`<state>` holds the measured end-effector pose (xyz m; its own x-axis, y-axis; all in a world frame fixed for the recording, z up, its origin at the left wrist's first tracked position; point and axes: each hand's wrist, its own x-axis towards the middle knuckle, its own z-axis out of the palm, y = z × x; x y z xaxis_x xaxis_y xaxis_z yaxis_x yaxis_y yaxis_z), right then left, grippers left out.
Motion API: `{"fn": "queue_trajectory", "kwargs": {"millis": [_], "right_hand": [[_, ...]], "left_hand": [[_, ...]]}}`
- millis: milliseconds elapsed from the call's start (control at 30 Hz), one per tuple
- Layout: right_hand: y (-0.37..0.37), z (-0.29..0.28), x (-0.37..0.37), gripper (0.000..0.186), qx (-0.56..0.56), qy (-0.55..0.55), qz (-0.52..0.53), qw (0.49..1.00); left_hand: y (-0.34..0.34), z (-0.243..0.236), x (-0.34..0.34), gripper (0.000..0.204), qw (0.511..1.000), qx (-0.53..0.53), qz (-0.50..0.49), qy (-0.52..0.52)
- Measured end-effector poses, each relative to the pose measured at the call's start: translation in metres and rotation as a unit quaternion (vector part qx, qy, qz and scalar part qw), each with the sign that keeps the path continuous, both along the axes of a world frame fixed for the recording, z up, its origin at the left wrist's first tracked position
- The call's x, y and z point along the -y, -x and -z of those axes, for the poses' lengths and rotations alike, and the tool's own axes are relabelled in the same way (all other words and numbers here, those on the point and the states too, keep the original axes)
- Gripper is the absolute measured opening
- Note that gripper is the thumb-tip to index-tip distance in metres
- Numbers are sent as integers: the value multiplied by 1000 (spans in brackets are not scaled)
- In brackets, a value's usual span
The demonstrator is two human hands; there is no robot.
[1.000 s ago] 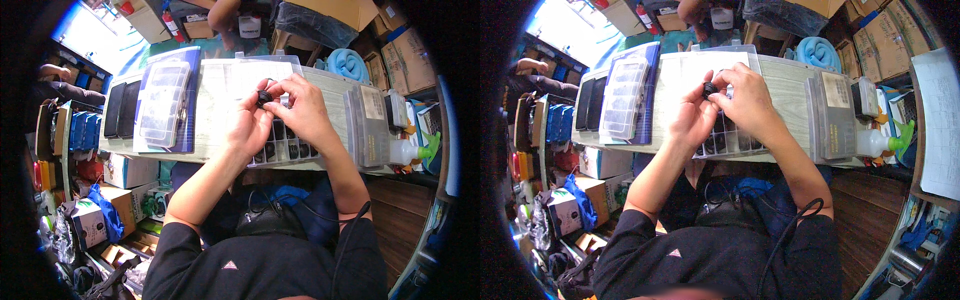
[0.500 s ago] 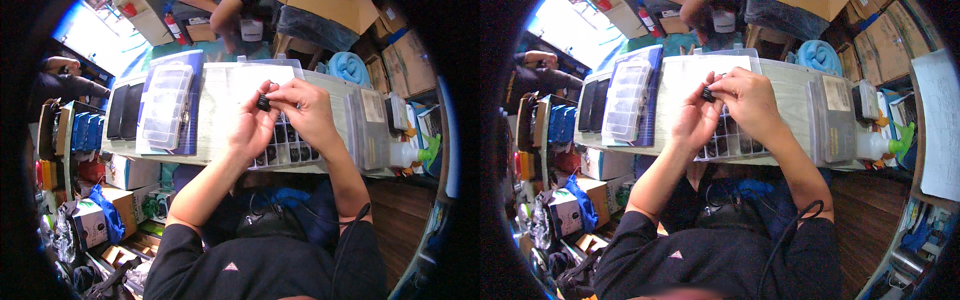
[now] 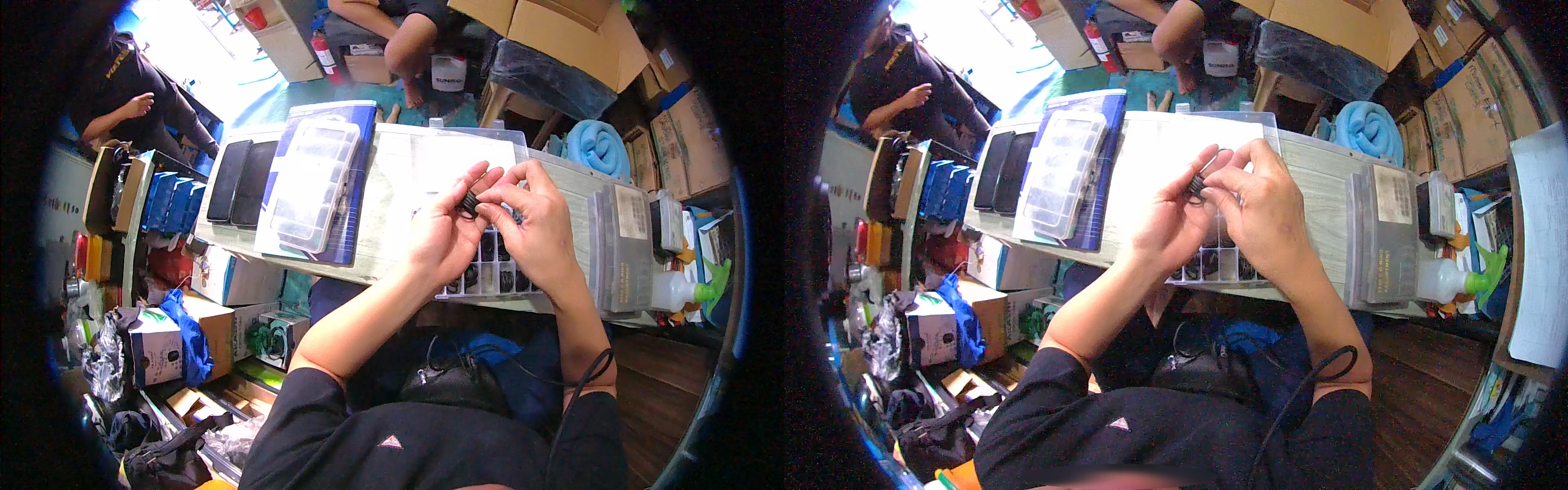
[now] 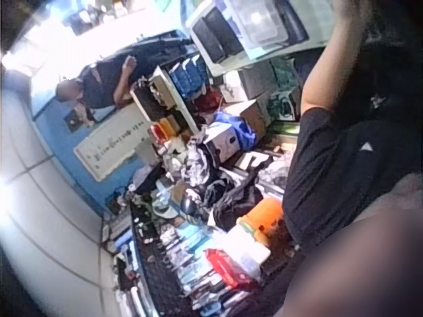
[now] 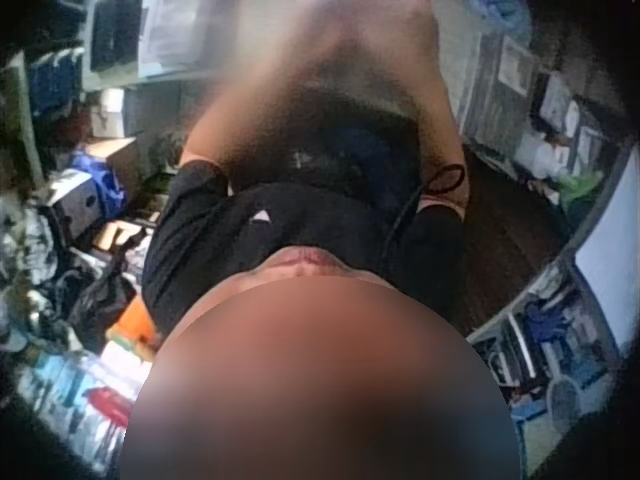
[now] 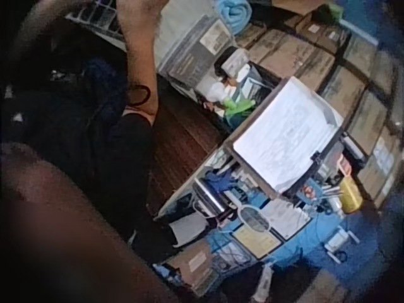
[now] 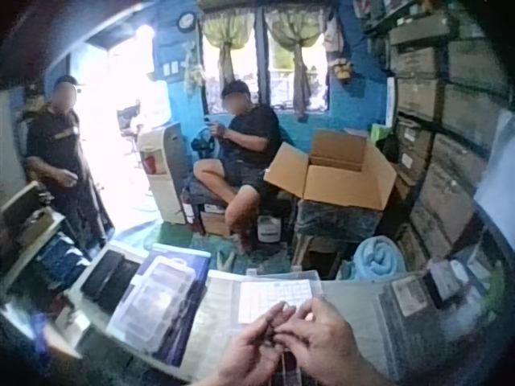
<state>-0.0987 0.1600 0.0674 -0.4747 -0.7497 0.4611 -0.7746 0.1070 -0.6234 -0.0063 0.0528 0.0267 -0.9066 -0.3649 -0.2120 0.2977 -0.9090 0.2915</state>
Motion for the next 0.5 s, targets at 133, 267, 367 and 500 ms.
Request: {"fn": "queue_trajectory", "kwargs": {"millis": [133,267,367,500], "right_hand": [[0,0,-7,18,43,-16,-7,999],[8,5,-14,19,63,-40,-18,997],[16,7,-17,17,57,-54,-36,996],[23,11,-19,16,66,-54,-71,994]], "left_hand": [[-3,-2,-6,42,999,32,15,13],[-4,5,-4,41,998,-2,54,-19],[-2,14,-4,40,997,-8,63,-41],[-2,23,0,41,995,-35,77,-57]]}}
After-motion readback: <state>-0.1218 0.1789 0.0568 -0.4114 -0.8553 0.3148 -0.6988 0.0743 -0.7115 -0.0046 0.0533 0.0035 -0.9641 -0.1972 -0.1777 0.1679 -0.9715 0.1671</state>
